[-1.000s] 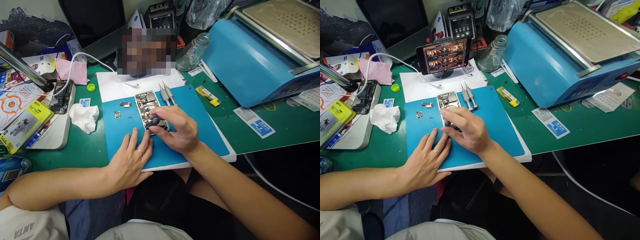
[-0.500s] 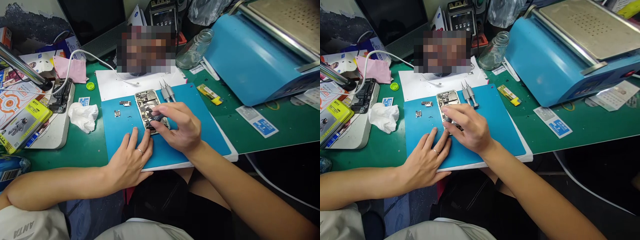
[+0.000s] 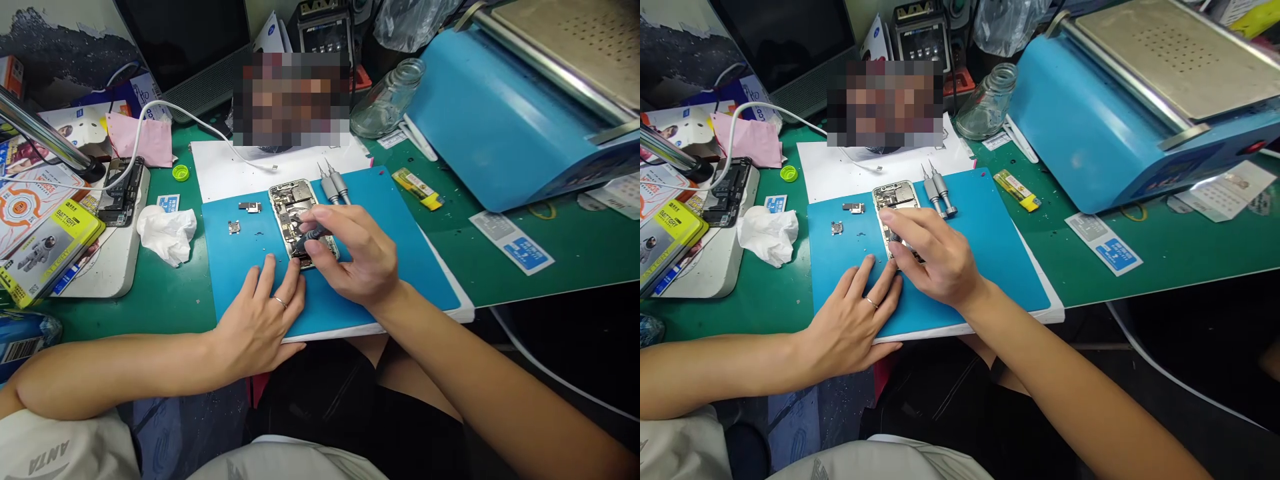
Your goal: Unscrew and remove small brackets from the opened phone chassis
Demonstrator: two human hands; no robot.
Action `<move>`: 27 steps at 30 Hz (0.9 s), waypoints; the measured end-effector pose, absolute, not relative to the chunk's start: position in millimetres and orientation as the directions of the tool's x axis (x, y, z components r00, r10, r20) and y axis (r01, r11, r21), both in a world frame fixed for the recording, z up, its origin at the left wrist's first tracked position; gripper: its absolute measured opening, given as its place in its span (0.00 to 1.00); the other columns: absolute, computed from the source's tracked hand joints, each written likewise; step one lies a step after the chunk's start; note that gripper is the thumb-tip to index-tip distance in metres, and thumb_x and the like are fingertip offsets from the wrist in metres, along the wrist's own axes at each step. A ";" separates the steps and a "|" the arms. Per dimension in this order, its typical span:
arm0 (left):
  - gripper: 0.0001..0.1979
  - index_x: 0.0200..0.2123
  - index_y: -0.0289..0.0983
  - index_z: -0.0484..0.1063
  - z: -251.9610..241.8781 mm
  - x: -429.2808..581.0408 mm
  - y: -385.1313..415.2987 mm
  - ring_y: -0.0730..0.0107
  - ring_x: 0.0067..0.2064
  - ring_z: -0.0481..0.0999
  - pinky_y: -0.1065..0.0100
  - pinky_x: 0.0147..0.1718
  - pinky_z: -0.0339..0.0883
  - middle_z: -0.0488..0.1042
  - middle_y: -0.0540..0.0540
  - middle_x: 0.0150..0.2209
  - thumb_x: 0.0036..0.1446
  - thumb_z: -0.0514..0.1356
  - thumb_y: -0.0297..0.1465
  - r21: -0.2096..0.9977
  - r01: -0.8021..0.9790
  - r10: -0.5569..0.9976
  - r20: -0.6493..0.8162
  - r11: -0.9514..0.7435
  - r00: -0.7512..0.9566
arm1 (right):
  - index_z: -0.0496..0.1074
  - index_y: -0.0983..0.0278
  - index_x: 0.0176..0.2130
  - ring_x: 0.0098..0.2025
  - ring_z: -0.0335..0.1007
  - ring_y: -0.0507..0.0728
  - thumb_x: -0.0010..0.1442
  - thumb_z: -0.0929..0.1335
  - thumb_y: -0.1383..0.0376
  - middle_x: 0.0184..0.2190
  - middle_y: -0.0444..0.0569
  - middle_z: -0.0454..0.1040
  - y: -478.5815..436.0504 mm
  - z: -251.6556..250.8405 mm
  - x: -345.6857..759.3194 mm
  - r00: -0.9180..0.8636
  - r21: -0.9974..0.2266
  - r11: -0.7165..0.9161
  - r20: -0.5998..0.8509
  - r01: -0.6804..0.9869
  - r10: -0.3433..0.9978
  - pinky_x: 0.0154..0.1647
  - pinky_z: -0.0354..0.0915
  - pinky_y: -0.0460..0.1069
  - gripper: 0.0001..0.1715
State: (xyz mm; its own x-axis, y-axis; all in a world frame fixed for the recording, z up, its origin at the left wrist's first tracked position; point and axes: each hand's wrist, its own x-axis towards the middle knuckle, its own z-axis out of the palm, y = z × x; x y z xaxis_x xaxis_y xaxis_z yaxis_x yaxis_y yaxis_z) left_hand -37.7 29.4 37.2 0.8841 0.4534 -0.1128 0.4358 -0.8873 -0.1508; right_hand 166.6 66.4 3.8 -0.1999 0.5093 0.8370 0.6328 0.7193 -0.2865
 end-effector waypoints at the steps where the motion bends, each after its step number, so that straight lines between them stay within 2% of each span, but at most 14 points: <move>1: 0.45 0.70 0.25 0.58 37.2 -37.8 29.3 0.28 0.68 0.60 0.45 0.60 0.62 0.54 0.27 0.72 0.65 0.53 0.56 -0.149 0.435 0.452 -0.113 -0.888 0.885 | 0.59 0.57 0.67 0.48 0.81 0.59 0.65 0.66 0.74 0.50 0.52 0.79 66.3 3.8 166.7 -0.205 -0.288 0.723 0.835 0.628 0.511 0.44 0.81 0.54 0.35; 6: 0.44 0.70 0.25 0.59 36.5 -37.7 29.4 0.26 0.68 0.60 0.44 0.60 0.61 0.55 0.27 0.72 0.66 0.53 0.55 -0.142 0.434 0.451 -0.114 -0.889 0.885 | 0.61 0.55 0.65 0.47 0.80 0.58 0.65 0.70 0.68 0.49 0.51 0.78 68.1 0.6 167.6 -0.231 -0.248 0.740 0.847 0.626 0.479 0.42 0.81 0.53 0.32; 11: 0.44 0.70 0.25 0.58 36.9 -37.6 30.0 0.27 0.68 0.60 0.44 0.59 0.61 0.55 0.27 0.72 0.66 0.53 0.55 -0.145 0.430 0.447 -0.112 -0.891 0.888 | 0.59 0.59 0.67 0.49 0.80 0.59 0.65 0.66 0.73 0.51 0.54 0.78 67.4 1.5 168.3 -0.211 -0.275 0.718 0.835 0.640 0.508 0.43 0.82 0.54 0.33; 17: 0.44 0.69 0.26 0.60 37.6 -37.6 30.3 0.27 0.68 0.60 0.44 0.60 0.61 0.55 0.27 0.72 0.65 0.54 0.55 -0.140 0.431 0.448 -0.118 -0.891 0.886 | 0.59 0.54 0.65 0.48 0.81 0.59 0.65 0.71 0.67 0.50 0.51 0.79 67.8 0.9 169.1 -0.232 -0.256 0.727 0.835 0.638 0.498 0.43 0.81 0.54 0.34; 23: 0.44 0.70 0.25 0.58 36.9 -36.8 29.9 0.27 0.68 0.60 0.44 0.60 0.61 0.54 0.27 0.72 0.65 0.54 0.55 -0.133 0.433 0.448 -0.113 -0.891 0.887 | 0.54 0.58 0.70 0.54 0.79 0.62 0.65 0.64 0.73 0.56 0.54 0.77 68.3 -3.2 168.0 -0.220 -0.316 0.759 0.831 0.569 0.512 0.46 0.82 0.56 0.38; 27: 0.44 0.70 0.26 0.59 36.2 -36.8 30.2 0.28 0.68 0.60 0.44 0.60 0.61 0.54 0.27 0.72 0.65 0.53 0.55 -0.129 0.434 0.449 -0.124 -0.891 0.885 | 0.56 0.57 0.69 0.54 0.79 0.61 0.64 0.69 0.70 0.55 0.53 0.78 70.0 -4.2 168.1 -0.250 -0.280 0.787 0.844 0.549 0.474 0.47 0.81 0.56 0.39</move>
State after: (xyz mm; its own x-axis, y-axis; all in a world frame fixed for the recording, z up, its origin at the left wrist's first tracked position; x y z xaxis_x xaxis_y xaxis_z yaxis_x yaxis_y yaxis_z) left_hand -36.8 30.2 36.2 0.8847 0.4492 -0.1244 0.4344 -0.8914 -0.1293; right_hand 168.1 70.0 -4.2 -0.2497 0.4742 0.8443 0.5492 0.7875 -0.2798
